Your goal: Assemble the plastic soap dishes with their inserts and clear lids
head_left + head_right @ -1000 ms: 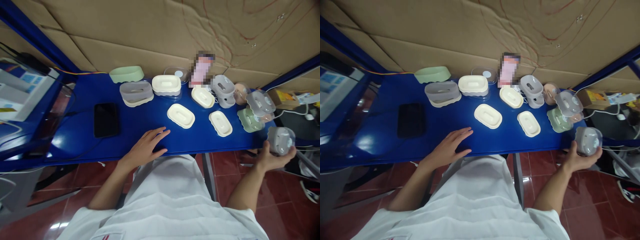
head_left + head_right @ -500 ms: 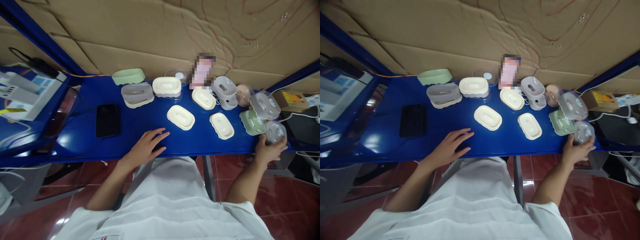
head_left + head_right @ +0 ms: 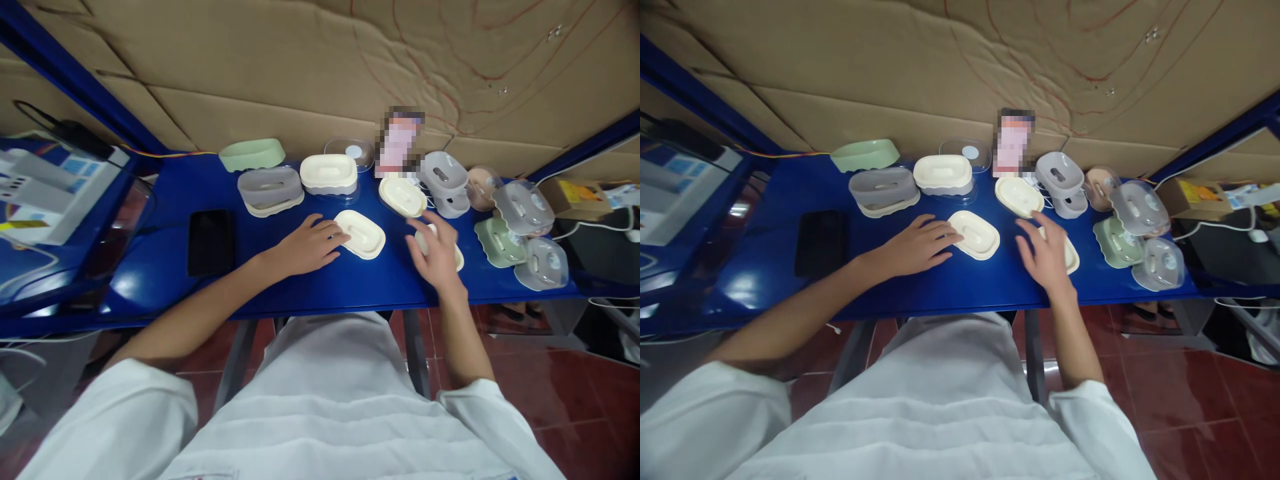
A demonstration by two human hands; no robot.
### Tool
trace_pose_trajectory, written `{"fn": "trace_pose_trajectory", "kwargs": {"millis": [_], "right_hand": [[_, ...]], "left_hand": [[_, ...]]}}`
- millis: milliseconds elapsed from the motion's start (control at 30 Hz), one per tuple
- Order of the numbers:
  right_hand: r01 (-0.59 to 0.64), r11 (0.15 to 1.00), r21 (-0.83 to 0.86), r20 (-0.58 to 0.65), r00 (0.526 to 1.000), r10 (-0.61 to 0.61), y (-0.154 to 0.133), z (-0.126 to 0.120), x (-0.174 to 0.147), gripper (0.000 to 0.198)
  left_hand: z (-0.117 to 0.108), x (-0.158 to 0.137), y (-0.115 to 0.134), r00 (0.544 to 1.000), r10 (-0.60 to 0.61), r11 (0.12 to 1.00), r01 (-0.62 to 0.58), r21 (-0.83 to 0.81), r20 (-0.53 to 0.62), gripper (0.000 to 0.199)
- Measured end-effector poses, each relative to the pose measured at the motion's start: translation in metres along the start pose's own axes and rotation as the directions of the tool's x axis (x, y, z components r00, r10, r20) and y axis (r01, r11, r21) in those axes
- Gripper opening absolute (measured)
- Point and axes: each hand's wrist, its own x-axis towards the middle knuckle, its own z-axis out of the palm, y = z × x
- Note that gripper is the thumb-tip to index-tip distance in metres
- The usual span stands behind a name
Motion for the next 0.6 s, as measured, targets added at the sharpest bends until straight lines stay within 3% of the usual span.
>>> {"fn": "trace_pose_trajectory", "kwargs": {"millis": [100,167,333,500,600], "right_hand": [[0.110,0.991,0.073,0.233,0.965,-0.124,-0.020,0.026,0.054,0.040],[0.134,0.989,0.063,0.306,0.941,-0.147,-0.022,0.043,0.089,0.044],[0.115,0.993,-0.019,0.251,0.962,-0.107,-0.029,0.080,0.157,0.057],[-0.005,0.999,-0.047,0.099,0.995,0.010,-0.053,0.100,0.158,0.037],[-0.010,1.000,-0.028,0.163,0.987,0.015,-0.053,0.104,0.137,0.033]], "left_hand": [[0.001,0.009,-0.011,0.997,0.068,0.997,-0.069,0.046,0.027,0.026],[0.005,0.005,-0.014,0.997,0.078,0.995,-0.078,0.056,0.005,0.024],[0.009,-0.013,-0.021,0.997,0.047,0.999,-0.046,0.008,-0.063,0.019],[-0.001,-0.020,-0.025,1.000,0.025,0.997,-0.023,0.075,-0.016,0.016],[-0.005,-0.022,-0.022,1.000,0.023,0.993,-0.021,0.120,-0.016,0.014]]}}
